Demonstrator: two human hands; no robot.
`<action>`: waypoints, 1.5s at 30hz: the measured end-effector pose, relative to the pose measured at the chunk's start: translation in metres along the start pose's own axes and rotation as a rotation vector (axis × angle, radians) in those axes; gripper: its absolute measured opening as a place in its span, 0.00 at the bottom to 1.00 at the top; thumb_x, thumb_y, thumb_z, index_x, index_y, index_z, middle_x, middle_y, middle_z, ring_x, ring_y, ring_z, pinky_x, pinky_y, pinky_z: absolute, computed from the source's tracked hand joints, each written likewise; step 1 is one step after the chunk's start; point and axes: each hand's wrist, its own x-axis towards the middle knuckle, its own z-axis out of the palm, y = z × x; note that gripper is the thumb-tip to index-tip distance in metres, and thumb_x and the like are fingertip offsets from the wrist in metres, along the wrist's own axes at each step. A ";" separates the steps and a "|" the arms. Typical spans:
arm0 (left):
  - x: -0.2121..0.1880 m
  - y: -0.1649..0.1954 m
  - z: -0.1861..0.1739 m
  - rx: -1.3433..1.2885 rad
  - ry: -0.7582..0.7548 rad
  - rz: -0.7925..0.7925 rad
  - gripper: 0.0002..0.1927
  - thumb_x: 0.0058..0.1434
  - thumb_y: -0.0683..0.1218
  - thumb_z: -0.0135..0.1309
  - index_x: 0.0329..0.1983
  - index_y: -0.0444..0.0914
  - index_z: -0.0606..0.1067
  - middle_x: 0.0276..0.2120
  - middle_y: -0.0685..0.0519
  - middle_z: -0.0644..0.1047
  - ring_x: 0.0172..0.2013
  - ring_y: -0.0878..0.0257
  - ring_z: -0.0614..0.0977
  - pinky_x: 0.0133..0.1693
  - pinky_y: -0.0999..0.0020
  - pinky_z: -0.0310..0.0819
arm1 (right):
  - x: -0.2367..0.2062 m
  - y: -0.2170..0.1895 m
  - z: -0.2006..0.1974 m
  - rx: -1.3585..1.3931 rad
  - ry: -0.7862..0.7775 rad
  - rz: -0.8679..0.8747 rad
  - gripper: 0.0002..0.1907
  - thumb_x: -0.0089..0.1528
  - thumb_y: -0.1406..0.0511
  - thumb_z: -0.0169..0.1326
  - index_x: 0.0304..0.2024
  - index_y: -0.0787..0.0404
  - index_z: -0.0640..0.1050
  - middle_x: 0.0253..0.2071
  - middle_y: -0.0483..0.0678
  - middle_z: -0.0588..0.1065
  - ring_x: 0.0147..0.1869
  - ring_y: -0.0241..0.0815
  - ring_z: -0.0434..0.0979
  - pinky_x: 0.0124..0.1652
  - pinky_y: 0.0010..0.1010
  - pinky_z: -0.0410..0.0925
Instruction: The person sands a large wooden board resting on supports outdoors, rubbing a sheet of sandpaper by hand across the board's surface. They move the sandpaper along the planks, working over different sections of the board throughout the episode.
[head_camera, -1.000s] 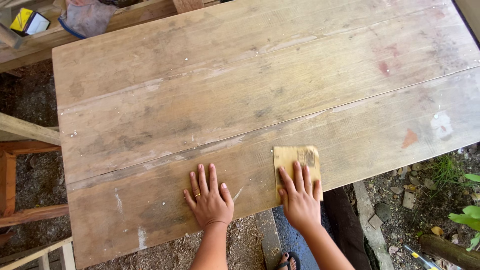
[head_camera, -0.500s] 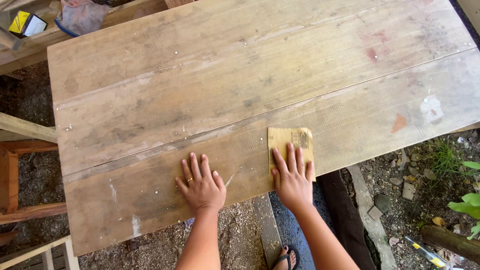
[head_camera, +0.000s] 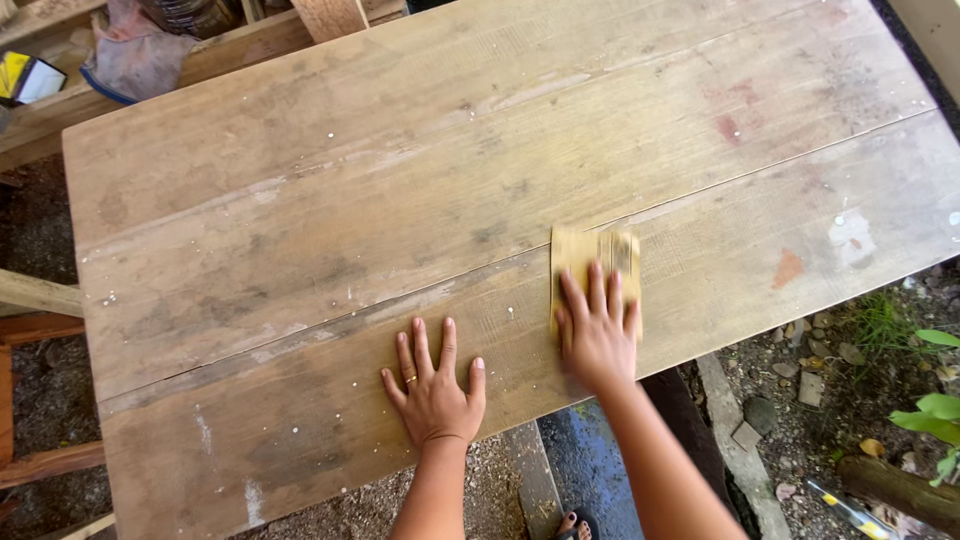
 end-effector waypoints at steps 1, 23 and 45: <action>-0.001 0.001 0.000 0.000 0.003 -0.001 0.37 0.60 0.68 0.42 0.74 0.64 0.53 0.76 0.56 0.47 0.74 0.53 0.47 0.67 0.38 0.35 | -0.030 0.006 0.002 -0.043 -0.004 -0.016 0.31 0.69 0.47 0.32 0.75 0.37 0.53 0.79 0.51 0.43 0.81 0.57 0.36 0.70 0.58 0.38; -0.006 0.001 0.008 -0.023 0.055 0.000 0.36 0.61 0.66 0.43 0.75 0.64 0.55 0.77 0.55 0.49 0.75 0.52 0.49 0.68 0.37 0.35 | -0.089 -0.019 -0.008 -0.089 -0.297 -0.068 0.33 0.68 0.46 0.34 0.77 0.30 0.50 0.81 0.45 0.41 0.80 0.54 0.34 0.70 0.59 0.35; -0.011 0.000 0.015 0.049 0.012 -0.020 0.37 0.61 0.66 0.43 0.75 0.64 0.54 0.77 0.57 0.48 0.75 0.54 0.46 0.68 0.38 0.34 | -0.060 0.086 -0.032 -0.180 -0.226 0.262 0.28 0.71 0.50 0.32 0.74 0.26 0.50 0.80 0.52 0.38 0.81 0.61 0.32 0.70 0.67 0.36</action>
